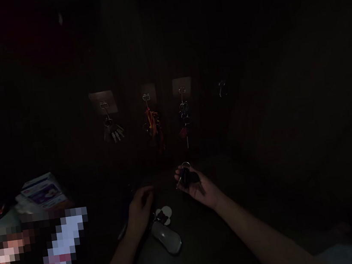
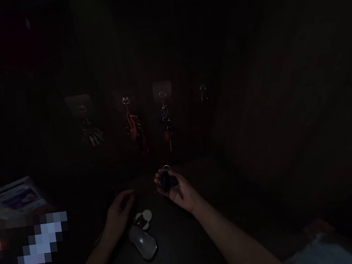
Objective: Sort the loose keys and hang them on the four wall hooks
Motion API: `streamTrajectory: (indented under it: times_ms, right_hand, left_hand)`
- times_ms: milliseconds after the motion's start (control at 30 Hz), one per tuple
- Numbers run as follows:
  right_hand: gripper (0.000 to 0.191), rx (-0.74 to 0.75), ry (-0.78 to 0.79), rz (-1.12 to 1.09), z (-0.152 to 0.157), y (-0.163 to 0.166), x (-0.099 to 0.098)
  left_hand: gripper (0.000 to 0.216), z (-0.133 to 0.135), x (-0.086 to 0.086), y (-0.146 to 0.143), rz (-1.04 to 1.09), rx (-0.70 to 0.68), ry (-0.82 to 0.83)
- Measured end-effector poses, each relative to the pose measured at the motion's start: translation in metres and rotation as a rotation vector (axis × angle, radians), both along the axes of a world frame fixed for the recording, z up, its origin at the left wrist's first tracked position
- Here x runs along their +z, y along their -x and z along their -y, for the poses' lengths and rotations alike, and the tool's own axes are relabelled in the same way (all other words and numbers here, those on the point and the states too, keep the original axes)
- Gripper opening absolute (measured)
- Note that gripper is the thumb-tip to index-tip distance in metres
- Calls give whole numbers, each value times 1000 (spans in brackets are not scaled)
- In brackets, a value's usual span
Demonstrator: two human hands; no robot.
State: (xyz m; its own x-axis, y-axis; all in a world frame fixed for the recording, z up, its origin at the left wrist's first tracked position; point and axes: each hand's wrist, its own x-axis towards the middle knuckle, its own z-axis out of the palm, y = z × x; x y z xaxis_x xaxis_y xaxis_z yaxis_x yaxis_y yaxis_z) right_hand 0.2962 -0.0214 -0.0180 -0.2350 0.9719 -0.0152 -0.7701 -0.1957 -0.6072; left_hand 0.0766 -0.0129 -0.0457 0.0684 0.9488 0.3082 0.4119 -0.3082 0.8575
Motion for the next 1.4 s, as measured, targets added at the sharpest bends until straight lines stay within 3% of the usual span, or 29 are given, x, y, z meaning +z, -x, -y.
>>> streamTrajectory:
  times_ms: [333,700,867,1000,1233,1400]
  right_hand:
    - [23,-245,112,-177,-10,-27,12]
    - [15,-330,-38,-191,-16,-60,36]
    - [10,-498,-139,19,-26,-77,59]
    - [13,-814,-196,274,-38,-96,82]
    - [35,-1297,-322,700,-64,-127,126]
    - [32,-1452,-376,911,-83,-137,145]
  left_hand:
    - [24,-3,-6,-1,-92,-81,-1]
    - [23,-2,-1,-3,-65,-93,7]
    - [25,-3,-2,-2,-77,-113,19]
    - [25,-3,-4,-2,-86,-112,35]
    - [22,-4,-6,-4,-77,-108,22]
    - [24,-4,-5,-3,-89,-113,43]
